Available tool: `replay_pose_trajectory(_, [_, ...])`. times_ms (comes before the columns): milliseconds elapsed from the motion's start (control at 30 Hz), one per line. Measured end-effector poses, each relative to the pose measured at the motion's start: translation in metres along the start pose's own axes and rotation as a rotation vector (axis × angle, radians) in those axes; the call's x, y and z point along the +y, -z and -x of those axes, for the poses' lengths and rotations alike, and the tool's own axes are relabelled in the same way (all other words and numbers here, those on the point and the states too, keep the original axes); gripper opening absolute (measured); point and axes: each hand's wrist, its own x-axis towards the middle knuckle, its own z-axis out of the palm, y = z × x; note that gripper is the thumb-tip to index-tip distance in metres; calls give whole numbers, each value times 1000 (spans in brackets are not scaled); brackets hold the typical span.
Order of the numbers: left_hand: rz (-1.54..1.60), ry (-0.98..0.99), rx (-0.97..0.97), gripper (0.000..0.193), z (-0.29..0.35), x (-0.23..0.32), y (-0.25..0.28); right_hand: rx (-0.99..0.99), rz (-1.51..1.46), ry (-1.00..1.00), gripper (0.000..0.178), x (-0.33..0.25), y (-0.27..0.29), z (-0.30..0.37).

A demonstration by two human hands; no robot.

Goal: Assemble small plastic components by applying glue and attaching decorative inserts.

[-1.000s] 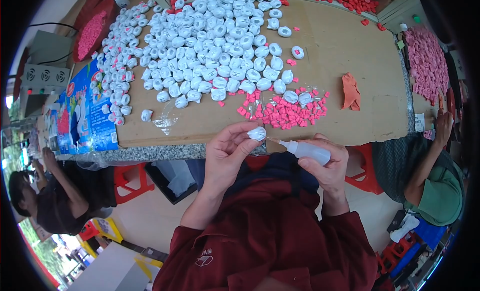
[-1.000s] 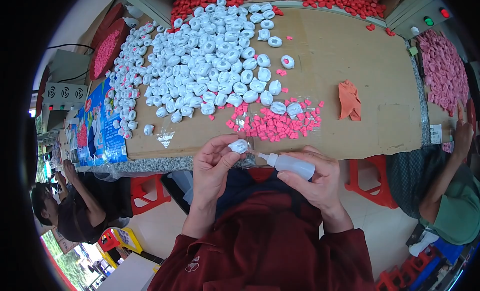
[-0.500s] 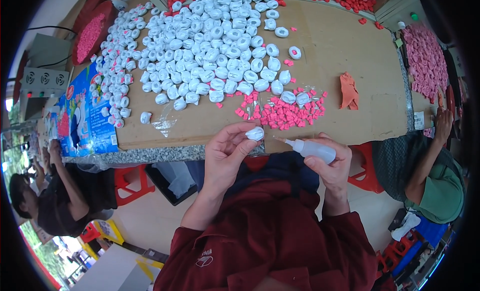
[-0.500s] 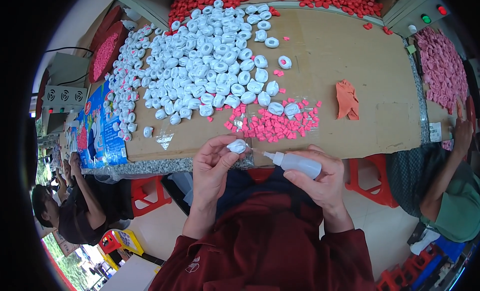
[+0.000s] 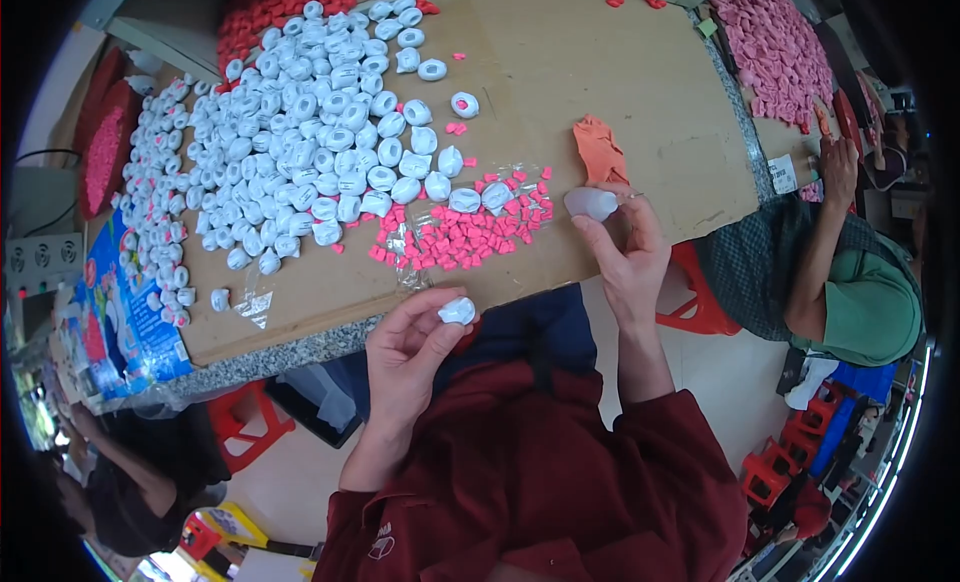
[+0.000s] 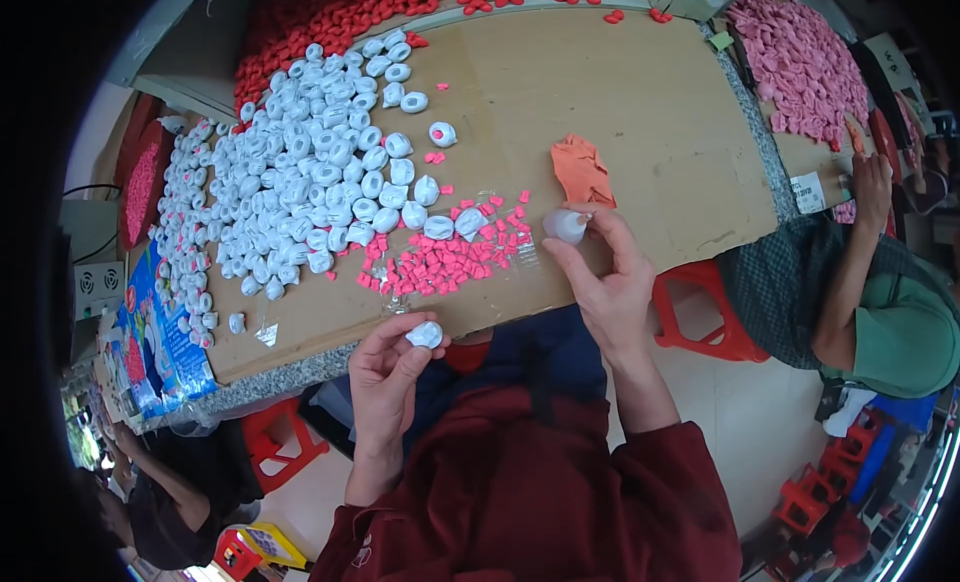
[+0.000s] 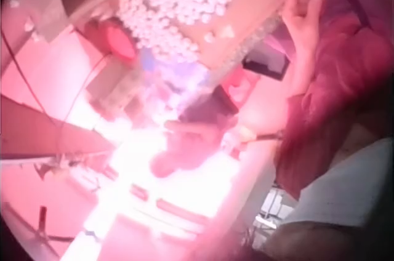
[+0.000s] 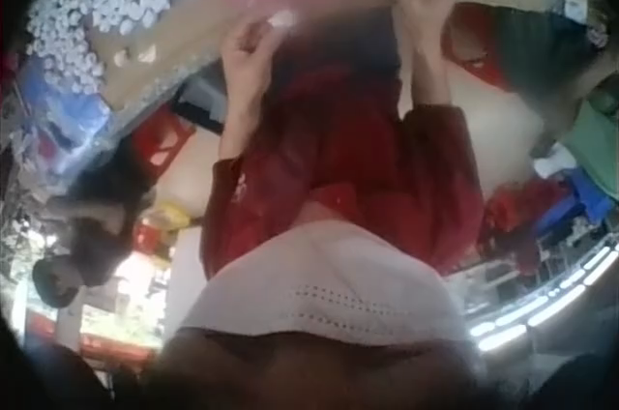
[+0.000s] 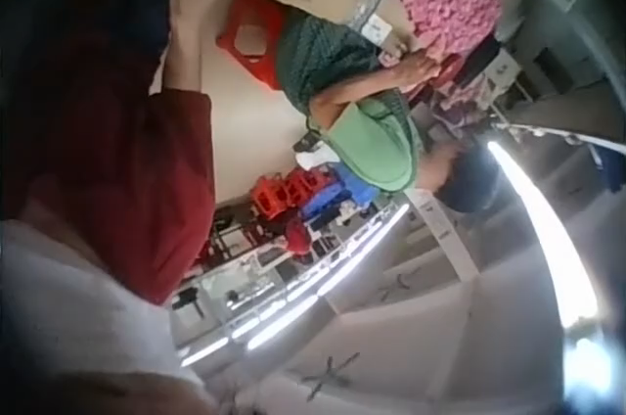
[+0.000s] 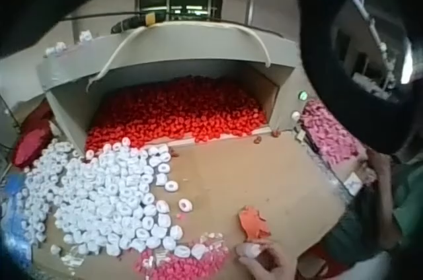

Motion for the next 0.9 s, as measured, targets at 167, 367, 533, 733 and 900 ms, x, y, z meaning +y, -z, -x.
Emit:
replay_pose_trajectory(167, [25, 34, -26, 29, -2, -2, -4, 234, 202, 144, 28, -11, -3, 15])
replay_pose_trajectory(367, [36, 32, -49, 28, -2, -2, -3, -94, 528, 306, 17, -12, -25, 24])
replay_pose_trajectory(533, [33, 18, -40, 28, -2, -2, -3, -105, 618, 308, 17, -12, -30, 23])
replay_pose_trajectory(733, [-42, -152, -10, 32, -6, -12, -9, -199, 446, 348, 16, -40, -28, 33])
replay_pose_trajectory(900, [-319, -339, -61, 34, -8, -19, -7, -295, 409, 350, 16, -45, -31, 37])
